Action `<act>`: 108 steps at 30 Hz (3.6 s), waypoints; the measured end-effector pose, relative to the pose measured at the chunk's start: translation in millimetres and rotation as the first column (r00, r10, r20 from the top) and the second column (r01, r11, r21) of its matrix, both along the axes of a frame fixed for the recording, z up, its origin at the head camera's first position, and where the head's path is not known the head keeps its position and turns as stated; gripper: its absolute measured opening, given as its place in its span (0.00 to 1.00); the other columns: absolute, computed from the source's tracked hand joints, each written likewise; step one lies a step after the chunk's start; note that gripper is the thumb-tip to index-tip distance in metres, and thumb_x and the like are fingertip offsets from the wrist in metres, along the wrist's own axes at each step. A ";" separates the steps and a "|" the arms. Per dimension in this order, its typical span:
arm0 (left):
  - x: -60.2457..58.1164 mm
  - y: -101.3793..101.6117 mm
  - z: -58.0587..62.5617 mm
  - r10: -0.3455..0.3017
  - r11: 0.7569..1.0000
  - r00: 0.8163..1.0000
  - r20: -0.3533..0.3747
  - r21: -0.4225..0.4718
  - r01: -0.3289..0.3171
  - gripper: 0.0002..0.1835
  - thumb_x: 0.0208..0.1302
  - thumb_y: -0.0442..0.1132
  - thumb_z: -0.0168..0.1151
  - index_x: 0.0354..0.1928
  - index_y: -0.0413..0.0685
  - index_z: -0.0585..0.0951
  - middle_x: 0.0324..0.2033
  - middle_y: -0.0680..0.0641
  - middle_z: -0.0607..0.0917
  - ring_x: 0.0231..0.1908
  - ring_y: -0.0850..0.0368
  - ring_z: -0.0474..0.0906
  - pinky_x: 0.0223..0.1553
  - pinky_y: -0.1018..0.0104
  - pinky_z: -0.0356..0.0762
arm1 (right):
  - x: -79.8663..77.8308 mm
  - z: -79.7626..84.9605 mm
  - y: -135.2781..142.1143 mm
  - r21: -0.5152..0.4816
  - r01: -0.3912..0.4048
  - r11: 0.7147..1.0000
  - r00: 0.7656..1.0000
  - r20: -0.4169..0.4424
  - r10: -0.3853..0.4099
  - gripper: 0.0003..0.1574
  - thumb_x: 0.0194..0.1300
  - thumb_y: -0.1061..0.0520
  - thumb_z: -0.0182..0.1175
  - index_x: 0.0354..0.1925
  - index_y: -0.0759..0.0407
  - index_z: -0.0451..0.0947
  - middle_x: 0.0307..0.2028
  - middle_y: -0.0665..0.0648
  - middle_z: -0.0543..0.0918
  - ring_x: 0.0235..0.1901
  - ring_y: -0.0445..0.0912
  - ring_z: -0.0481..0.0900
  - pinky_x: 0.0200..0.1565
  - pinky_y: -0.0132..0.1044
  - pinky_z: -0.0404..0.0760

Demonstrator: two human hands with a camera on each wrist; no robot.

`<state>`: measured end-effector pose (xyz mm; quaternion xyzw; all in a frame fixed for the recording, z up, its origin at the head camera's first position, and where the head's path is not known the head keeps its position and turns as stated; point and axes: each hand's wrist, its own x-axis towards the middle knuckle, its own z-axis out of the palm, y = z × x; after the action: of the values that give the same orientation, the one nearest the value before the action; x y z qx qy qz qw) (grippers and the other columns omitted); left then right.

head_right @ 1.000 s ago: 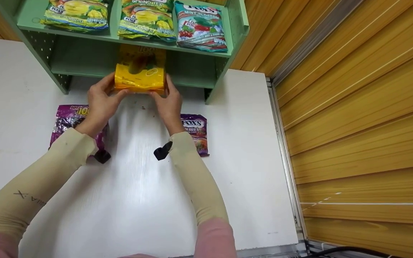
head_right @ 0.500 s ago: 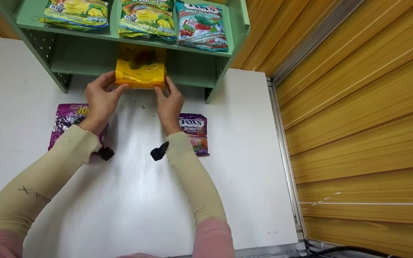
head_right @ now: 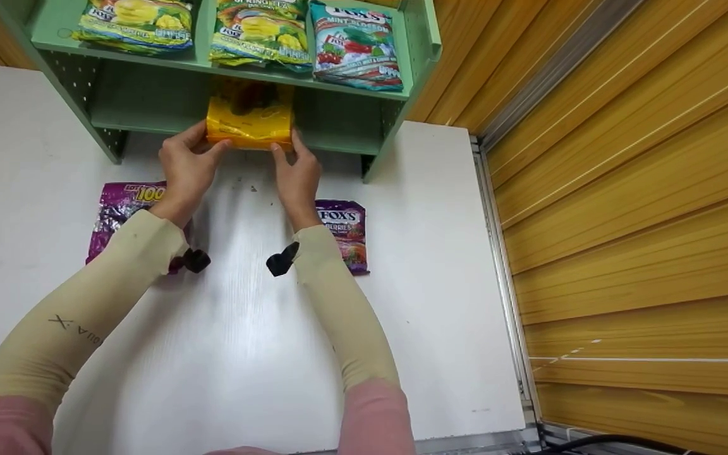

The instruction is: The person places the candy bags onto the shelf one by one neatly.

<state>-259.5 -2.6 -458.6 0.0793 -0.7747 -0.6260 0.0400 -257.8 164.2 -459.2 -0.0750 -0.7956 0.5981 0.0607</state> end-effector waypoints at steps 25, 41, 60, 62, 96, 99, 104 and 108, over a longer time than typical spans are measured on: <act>-3.9 37.4 -3.0 -0.087 0.994 0.995 -0.040 -0.073 0.084 0.34 0.63 0.47 0.65 0.70 0.56 0.67 0.65 0.53 0.76 0.62 0.61 0.74 0.61 0.71 0.74 | 1.3 2.5 20.5 0.023 0.112 0.993 0.993 0.024 -0.112 0.36 0.71 0.54 0.56 0.73 0.53 0.58 0.71 0.52 0.66 0.67 0.43 0.69 0.64 0.29 0.72; -6.2 73.2 -1.7 -0.329 0.938 0.944 0.030 -0.108 0.331 0.47 0.62 0.46 0.66 0.77 0.53 0.50 0.75 0.51 0.57 0.74 0.55 0.54 0.74 0.61 0.56 | 1.0 0.7 62.5 0.014 0.161 0.987 0.986 0.048 -0.161 0.38 0.73 0.54 0.51 0.76 0.49 0.50 0.75 0.48 0.58 0.72 0.40 0.59 0.69 0.31 0.64; -6.2 101.5 -0.2 -0.458 0.880 0.884 0.096 -0.092 0.466 0.54 0.61 0.47 0.67 0.77 0.61 0.39 0.77 0.53 0.46 0.76 0.53 0.46 0.75 0.56 0.50 | 9.8 -1.9 90.0 0.026 0.214 0.977 0.974 0.065 -0.215 0.40 0.74 0.51 0.50 0.77 0.48 0.45 0.76 0.48 0.51 0.75 0.40 0.51 0.71 0.31 0.61; -6.3 102.8 -0.2 -0.460 0.879 0.882 0.096 -0.092 0.469 0.54 0.61 0.47 0.67 0.77 0.61 0.39 0.77 0.53 0.46 0.76 0.53 0.46 0.75 0.56 0.50 | 10.0 -1.6 91.5 0.023 0.211 0.977 0.975 0.065 -0.213 0.41 0.74 0.51 0.50 0.77 0.48 0.44 0.77 0.48 0.50 0.75 0.40 0.50 0.71 0.30 0.61; 47.5 107.6 -45.7 -0.438 0.891 0.895 0.087 -0.092 0.445 0.55 0.62 0.48 0.65 0.77 0.54 0.35 0.78 0.51 0.36 0.77 0.50 0.40 0.76 0.54 0.44 | 57.9 -51.8 145.9 0.171 0.178 0.969 0.967 0.151 -0.204 0.39 0.71 0.51 0.54 0.74 0.58 0.54 0.75 0.58 0.55 0.75 0.50 0.52 0.74 0.39 0.57; 53.6 110.7 -55.9 -0.442 0.889 0.893 0.084 -0.093 0.449 0.55 0.62 0.46 0.66 0.77 0.52 0.36 0.78 0.49 0.38 0.77 0.49 0.41 0.76 0.54 0.45 | 63.1 -57.9 146.9 0.250 0.111 0.962 0.964 0.207 -0.165 0.41 0.70 0.48 0.54 0.74 0.58 0.53 0.76 0.58 0.54 0.75 0.52 0.51 0.74 0.42 0.56; 68.7 115.3 -74.9 -0.468 0.870 0.877 0.106 -0.115 0.479 0.55 0.61 0.46 0.67 0.77 0.48 0.37 0.78 0.47 0.38 0.76 0.48 0.42 0.76 0.56 0.45 | 72.4 -67.1 150.0 0.291 -0.011 0.957 0.937 0.336 -0.092 0.47 0.69 0.44 0.55 0.76 0.56 0.47 0.77 0.55 0.48 0.77 0.51 0.44 0.76 0.45 0.49; 79.6 117.1 -88.3 -0.470 0.867 0.874 0.126 -0.122 0.484 0.55 0.60 0.45 0.67 0.77 0.45 0.38 0.77 0.45 0.39 0.76 0.46 0.42 0.76 0.56 0.44 | 77.9 -72.4 152.8 0.288 -0.084 0.954 0.907 0.418 -0.047 0.52 0.67 0.39 0.56 0.77 0.54 0.44 0.77 0.55 0.45 0.77 0.52 0.42 0.76 0.47 0.46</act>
<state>-180.0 114.6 -546.9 -0.0892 -0.8159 -0.5524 -0.1459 -179.9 317.1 -531.6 -0.1844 -0.8719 0.4408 -0.1070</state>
